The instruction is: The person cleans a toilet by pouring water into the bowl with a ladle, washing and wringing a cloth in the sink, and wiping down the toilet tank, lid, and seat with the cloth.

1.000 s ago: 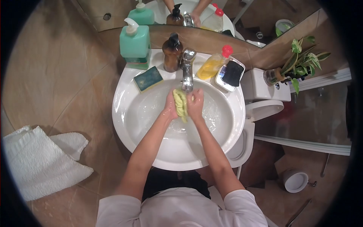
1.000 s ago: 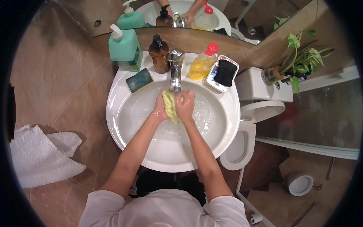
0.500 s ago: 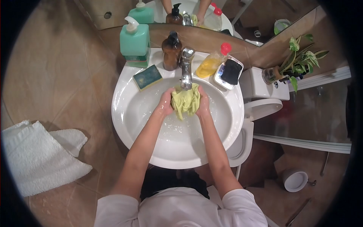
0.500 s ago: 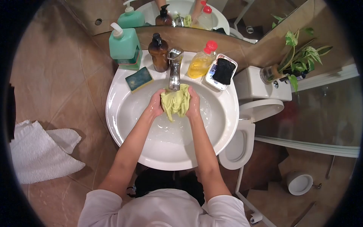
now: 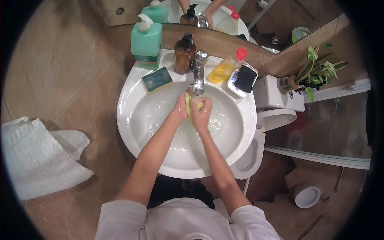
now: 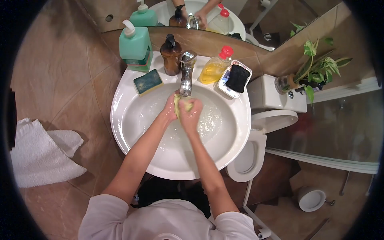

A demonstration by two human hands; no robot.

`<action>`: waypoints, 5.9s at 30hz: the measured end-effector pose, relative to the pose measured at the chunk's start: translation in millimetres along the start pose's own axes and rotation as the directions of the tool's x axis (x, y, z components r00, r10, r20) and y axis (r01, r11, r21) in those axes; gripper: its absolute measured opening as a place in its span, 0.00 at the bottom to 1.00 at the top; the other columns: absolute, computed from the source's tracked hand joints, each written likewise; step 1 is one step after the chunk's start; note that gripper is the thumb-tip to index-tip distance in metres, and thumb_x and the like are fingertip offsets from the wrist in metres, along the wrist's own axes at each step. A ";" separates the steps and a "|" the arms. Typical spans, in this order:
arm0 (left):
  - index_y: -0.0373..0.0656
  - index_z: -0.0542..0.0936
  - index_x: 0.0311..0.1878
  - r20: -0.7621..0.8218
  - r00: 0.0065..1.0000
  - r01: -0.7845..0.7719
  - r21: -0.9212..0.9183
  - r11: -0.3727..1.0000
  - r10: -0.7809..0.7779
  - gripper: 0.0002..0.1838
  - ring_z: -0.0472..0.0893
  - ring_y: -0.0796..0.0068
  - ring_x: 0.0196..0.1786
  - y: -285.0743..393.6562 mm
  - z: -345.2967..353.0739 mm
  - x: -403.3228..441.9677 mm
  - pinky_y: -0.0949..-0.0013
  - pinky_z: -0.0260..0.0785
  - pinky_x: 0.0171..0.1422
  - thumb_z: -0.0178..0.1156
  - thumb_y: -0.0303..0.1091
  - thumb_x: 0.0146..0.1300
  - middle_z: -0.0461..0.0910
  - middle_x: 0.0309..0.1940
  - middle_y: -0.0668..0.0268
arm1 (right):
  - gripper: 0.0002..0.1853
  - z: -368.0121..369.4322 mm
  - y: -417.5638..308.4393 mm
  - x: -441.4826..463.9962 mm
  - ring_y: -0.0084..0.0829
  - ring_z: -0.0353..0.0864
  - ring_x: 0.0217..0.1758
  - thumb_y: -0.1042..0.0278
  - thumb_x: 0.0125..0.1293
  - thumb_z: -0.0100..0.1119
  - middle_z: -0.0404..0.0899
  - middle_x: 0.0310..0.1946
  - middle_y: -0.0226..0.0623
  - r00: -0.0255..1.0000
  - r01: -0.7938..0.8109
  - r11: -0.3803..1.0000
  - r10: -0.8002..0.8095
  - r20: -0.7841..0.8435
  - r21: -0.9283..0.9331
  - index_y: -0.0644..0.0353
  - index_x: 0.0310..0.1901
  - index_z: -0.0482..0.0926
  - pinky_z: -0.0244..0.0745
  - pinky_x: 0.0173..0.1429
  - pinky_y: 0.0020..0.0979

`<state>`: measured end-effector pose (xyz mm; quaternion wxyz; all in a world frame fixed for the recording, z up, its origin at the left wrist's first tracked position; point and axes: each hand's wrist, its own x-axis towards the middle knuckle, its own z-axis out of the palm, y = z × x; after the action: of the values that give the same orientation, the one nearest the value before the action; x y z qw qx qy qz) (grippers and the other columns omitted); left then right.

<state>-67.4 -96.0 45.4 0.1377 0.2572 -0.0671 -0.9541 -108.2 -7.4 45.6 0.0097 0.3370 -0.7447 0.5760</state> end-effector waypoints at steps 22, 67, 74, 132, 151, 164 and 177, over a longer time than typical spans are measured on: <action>0.41 0.75 0.52 -0.153 0.988 0.052 0.305 0.951 -0.005 0.24 0.81 0.67 0.46 -3.5 -14.2 -33.0 0.61 0.74 0.50 0.40 0.51 0.71 0.80 0.44 0.61 | 0.08 -3.5 30.0 8.1 0.46 0.76 0.36 0.67 0.55 0.63 0.74 0.31 0.42 0.847 -0.525 0.819 0.478 0.232 0.231 0.60 0.30 0.75 0.70 0.42 0.38; 0.46 0.73 0.55 -0.127 0.985 0.132 0.087 0.987 -0.120 0.30 0.80 0.68 0.49 11.3 -45.5 -58.5 0.63 0.74 0.54 0.45 0.61 0.63 0.78 0.50 0.64 | 0.20 -0.6 -12.6 18.5 0.38 0.75 0.52 0.63 0.67 0.47 0.75 0.48 0.49 0.677 -0.565 0.797 0.301 0.671 0.212 0.73 0.53 0.70 0.69 0.56 0.35; 0.41 0.75 0.50 -0.245 0.966 -0.007 0.299 0.954 0.084 0.22 0.80 0.64 0.46 32.2 -63.5 -100.6 0.62 0.73 0.52 0.49 0.43 0.56 0.78 0.45 0.59 | 0.21 8.9 22.0 10.0 0.46 0.72 0.58 0.65 0.71 0.33 0.72 0.52 0.51 0.377 -0.476 -0.664 0.437 0.816 0.576 0.72 0.58 0.62 0.70 0.61 0.44; 0.33 0.80 0.38 -0.086 0.881 -0.179 0.850 0.495 0.466 0.10 0.81 0.73 0.35 -12.7 10.6 -3.3 0.71 0.73 0.42 0.60 0.27 0.53 0.81 0.33 0.61 | 0.36 -176.0 49.6 38.7 0.39 0.51 0.74 0.54 0.56 0.57 0.58 0.67 0.47 0.761 0.532 0.590 -0.020 0.648 -0.607 0.67 0.63 0.63 0.38 0.75 0.50; 0.30 0.79 0.42 -0.083 0.851 -0.115 0.934 0.338 0.518 0.16 0.78 0.74 0.33 -15.8 14.6 -7.7 0.70 0.70 0.41 0.62 0.36 0.58 0.81 0.33 0.61 | 0.20 -132.1 38.9 46.4 0.34 0.77 0.49 0.72 0.60 0.49 0.74 0.51 0.41 0.922 -0.374 0.926 0.366 0.128 0.046 0.58 0.56 0.69 0.73 0.48 0.30; 0.34 0.76 0.44 -0.405 0.643 -0.447 0.492 0.747 0.650 0.20 0.79 0.70 0.36 -9.2 -19.6 -5.9 0.66 0.72 0.42 0.46 0.44 0.70 0.78 0.37 0.60 | 0.15 29.7 -25.5 20.4 0.26 0.73 0.35 0.61 0.65 0.50 0.75 0.33 0.37 0.660 -0.674 0.484 0.733 0.162 0.558 0.67 0.39 0.75 0.70 0.42 0.28; 0.37 0.75 0.46 -0.235 0.941 -0.036 0.648 0.761 0.245 0.13 0.79 0.74 0.35 -6.0 4.7 4.9 0.66 0.73 0.37 0.48 0.35 0.68 0.78 0.35 0.62 | 0.28 -51.6 -92.2 107.1 0.49 0.64 0.65 0.80 0.58 0.47 0.66 0.60 0.53 0.883 0.238 0.967 -0.176 0.435 -0.091 0.63 0.63 0.62 0.59 0.68 0.38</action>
<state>-75.2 -91.5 45.9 0.1235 0.4271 -0.3823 -0.8101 -162.9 -25.4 184.5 -0.0667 0.5301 -0.7275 0.4305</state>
